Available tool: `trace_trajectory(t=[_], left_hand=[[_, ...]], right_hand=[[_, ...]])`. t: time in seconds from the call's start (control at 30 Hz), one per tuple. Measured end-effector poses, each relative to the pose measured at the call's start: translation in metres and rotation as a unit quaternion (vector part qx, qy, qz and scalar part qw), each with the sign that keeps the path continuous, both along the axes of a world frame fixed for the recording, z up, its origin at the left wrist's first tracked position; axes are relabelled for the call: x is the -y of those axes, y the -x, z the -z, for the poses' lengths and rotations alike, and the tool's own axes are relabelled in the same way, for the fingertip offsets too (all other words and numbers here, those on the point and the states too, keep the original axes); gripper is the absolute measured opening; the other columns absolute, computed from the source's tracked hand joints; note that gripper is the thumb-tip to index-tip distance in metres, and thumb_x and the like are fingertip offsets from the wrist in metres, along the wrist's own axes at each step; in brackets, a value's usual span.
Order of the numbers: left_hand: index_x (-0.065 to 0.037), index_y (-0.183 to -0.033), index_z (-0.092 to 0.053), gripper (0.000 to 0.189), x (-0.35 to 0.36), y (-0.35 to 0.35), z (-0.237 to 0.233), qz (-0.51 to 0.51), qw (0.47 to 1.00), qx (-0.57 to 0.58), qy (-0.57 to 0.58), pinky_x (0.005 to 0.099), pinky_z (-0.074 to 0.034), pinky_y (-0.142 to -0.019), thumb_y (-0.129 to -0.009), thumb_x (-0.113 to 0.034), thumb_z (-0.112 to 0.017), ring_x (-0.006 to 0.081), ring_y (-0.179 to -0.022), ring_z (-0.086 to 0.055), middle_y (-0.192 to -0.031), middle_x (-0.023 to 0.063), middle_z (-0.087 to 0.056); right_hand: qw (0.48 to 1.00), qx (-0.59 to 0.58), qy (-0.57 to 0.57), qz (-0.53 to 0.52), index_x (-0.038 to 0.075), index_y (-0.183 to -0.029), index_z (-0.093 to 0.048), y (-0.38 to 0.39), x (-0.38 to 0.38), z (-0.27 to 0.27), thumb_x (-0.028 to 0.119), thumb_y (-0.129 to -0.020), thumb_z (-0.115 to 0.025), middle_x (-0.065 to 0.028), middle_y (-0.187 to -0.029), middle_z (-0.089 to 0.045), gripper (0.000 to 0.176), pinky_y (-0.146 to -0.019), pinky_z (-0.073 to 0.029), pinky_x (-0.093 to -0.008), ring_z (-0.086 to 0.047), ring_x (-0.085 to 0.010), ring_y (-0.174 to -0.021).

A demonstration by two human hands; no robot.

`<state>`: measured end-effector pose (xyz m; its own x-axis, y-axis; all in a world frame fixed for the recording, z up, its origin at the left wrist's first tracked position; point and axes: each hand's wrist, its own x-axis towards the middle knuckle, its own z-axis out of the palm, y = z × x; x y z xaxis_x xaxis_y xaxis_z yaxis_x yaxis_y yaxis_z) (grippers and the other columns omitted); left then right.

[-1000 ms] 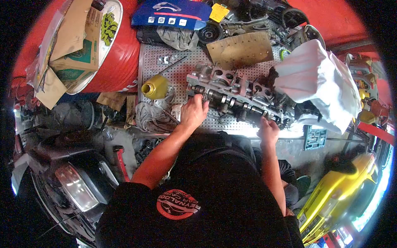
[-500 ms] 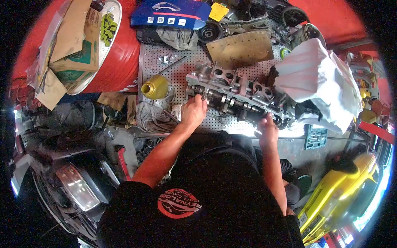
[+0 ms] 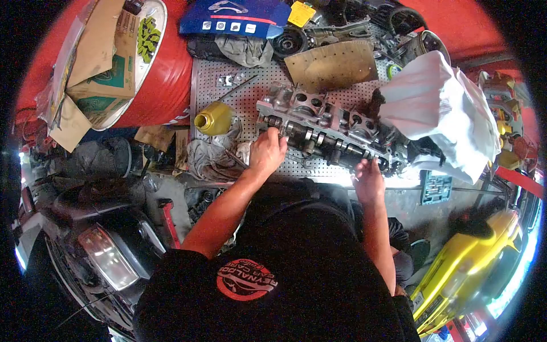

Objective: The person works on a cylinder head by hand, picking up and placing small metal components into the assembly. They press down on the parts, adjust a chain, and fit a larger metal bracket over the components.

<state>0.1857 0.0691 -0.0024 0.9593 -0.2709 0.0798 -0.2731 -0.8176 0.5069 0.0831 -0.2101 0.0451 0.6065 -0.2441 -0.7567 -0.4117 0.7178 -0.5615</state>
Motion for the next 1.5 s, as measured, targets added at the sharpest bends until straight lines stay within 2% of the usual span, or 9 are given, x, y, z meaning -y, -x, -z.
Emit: trace_trajectory(t=[0.2,0.47,0.67,0.8,0.9,1.03,1.17,1.3,1.5], left_hand=[[-0.003,-0.087,-0.046,0.025,-0.006,-0.003,-0.01,0.021,0.999,-0.038,-0.017,0.045,-0.051,-0.061,-0.083,-0.024,-0.057,0.0347,-0.071,-0.062,-0.074,0.0188,-0.061],[-0.003,-0.086,-0.045,0.025,-0.005,-0.004,0.001,0.034,0.997,-0.059,-0.021,0.0469,-0.05,-0.062,-0.086,-0.026,-0.054,0.0358,-0.071,-0.061,-0.077,0.0195,-0.061],[-0.002,-0.086,-0.045,0.024,-0.003,0.0,-0.011,0.009,1.0,-0.026,-0.001,0.0472,-0.05,-0.063,-0.085,-0.024,-0.054,0.0363,-0.071,-0.061,-0.075,0.0194,-0.061],[-0.001,-0.086,-0.045,0.025,-0.007,-0.001,-0.001,0.025,0.998,-0.056,-0.017,0.0474,-0.05,-0.062,-0.083,-0.024,-0.056,0.0366,-0.071,-0.061,-0.074,0.0192,-0.06],[-0.001,-0.086,-0.045,0.025,-0.005,-0.002,-0.006,0.019,1.0,-0.015,0.005,0.0477,-0.05,-0.062,-0.083,-0.023,-0.056,0.0366,-0.071,-0.061,-0.074,0.0192,-0.06],[-0.002,-0.086,-0.045,0.025,-0.004,-0.004,-0.005,0.015,0.999,-0.028,0.005,0.0479,-0.05,-0.062,-0.084,-0.025,-0.056,0.0364,-0.071,-0.061,-0.075,0.0193,-0.061],[-0.002,-0.086,-0.045,0.028,-0.006,-0.002,0.001,0.027,0.999,-0.046,-0.009,0.0471,-0.05,-0.063,-0.083,-0.027,-0.056,0.0361,-0.071,-0.061,-0.076,0.0194,-0.061],[-0.003,-0.085,-0.045,0.025,-0.004,-0.002,-0.014,0.023,1.0,-0.009,-0.006,0.0468,-0.051,-0.063,-0.084,-0.026,-0.055,0.0351,-0.074,-0.061,-0.076,0.0185,-0.061],[-0.003,-0.086,-0.045,0.028,-0.003,-0.004,-0.003,0.027,0.999,-0.03,-0.02,0.0471,-0.05,-0.064,-0.082,-0.027,-0.057,0.0348,-0.076,-0.06,-0.078,0.0185,-0.06]], right_hand=[[0.956,-0.089,0.279,0.003,0.014,-0.08,-0.052,0.003,-0.014,-0.001,0.027,-0.083,-0.067,0.0022,-0.071,-0.053,0.02,-0.06,-0.045,-0.0336,-0.048,-0.0093,-0.062],[0.999,0.018,-0.037,0.03,0.009,-0.088,-0.055,0.006,0.003,0.004,0.036,-0.092,-0.053,-0.0012,-0.078,-0.054,0.028,-0.066,-0.044,-0.0376,-0.048,-0.0132,-0.068],[0.958,-0.107,0.267,0.02,0.016,-0.079,-0.054,-0.003,-0.016,-0.008,0.04,-0.09,-0.055,0.0045,-0.07,-0.051,0.026,-0.064,-0.039,-0.0298,-0.045,-0.0085,-0.062],[0.998,-0.046,-0.019,0.026,0.014,-0.08,-0.054,-0.001,-0.003,-0.009,0.043,-0.091,-0.052,0.005,-0.071,-0.052,0.031,-0.062,-0.043,-0.0262,-0.047,-0.0085,-0.06],[0.998,0.056,-0.013,0.006,0.01,-0.09,-0.053,0.008,0.009,0.017,0.048,-0.091,-0.046,0.0005,-0.078,-0.053,0.039,-0.069,-0.037,-0.032,-0.045,-0.0131,-0.065],[0.974,-0.126,0.183,0.038,0.012,-0.086,-0.057,-0.008,-0.01,-0.015,0.032,-0.087,-0.061,0.0038,-0.072,-0.052,0.02,-0.063,-0.046,-0.0291,-0.044,-0.0087,-0.058],[0.972,-0.117,0.204,0.018,0.013,-0.086,-0.058,-0.006,-0.007,-0.011,0.027,-0.083,-0.067,0.0043,-0.074,-0.051,0.016,-0.069,-0.046,-0.0327,-0.045,-0.0083,-0.062],[0.998,-0.045,-0.041,-0.007,0.008,-0.094,-0.054,-0.001,-0.003,-0.013,0.043,-0.091,-0.053,-0.0032,-0.082,-0.056,0.035,-0.071,-0.045,-0.0362,-0.048,-0.015,-0.072],[0.984,-0.061,0.167,-0.003,0.006,-0.088,-0.052,-0.004,-0.011,-0.01,0.033,-0.092,-0.053,-0.0052,-0.084,-0.057,0.027,-0.067,-0.05,-0.0345,-0.051,-0.0135,-0.072]])
